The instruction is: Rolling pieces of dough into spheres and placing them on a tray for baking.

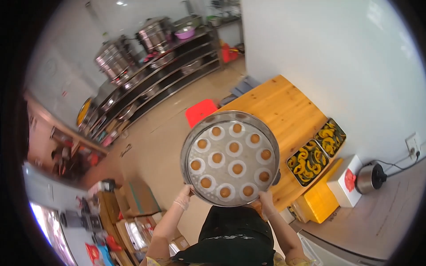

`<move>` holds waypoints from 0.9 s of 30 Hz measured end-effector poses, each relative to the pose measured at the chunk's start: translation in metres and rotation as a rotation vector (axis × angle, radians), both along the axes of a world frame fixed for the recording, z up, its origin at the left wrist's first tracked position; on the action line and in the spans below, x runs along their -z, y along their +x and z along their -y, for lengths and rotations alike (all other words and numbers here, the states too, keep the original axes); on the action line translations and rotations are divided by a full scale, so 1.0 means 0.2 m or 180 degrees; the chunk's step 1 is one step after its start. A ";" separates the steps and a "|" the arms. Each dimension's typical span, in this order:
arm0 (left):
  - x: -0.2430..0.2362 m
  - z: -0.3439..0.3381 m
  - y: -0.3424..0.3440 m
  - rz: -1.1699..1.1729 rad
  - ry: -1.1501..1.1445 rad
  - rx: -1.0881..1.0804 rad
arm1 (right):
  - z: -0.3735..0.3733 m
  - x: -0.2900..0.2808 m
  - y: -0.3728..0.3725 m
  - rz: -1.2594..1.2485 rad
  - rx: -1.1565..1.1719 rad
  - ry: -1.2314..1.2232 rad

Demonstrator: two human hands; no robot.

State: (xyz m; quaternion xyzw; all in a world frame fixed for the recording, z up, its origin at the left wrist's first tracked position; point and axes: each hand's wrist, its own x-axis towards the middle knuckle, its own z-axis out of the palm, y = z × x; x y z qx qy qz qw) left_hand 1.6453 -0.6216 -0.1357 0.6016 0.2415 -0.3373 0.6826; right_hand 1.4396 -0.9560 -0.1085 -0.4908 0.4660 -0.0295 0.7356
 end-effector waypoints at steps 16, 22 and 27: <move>-0.40 1.16 1.05 0.0648 -0.0287 0.1447 | 0.73 0.28 0.61 -0.0777 0.1322 -0.0260; -0.44 1.01 1.01 0.0307 -0.0263 0.1581 | 0.70 0.31 0.55 -0.0234 0.1168 0.0197; 0.50 0.14 0.79 0.0574 -0.0576 0.0693 | 0.44 0.42 0.31 0.0157 -0.0865 0.0895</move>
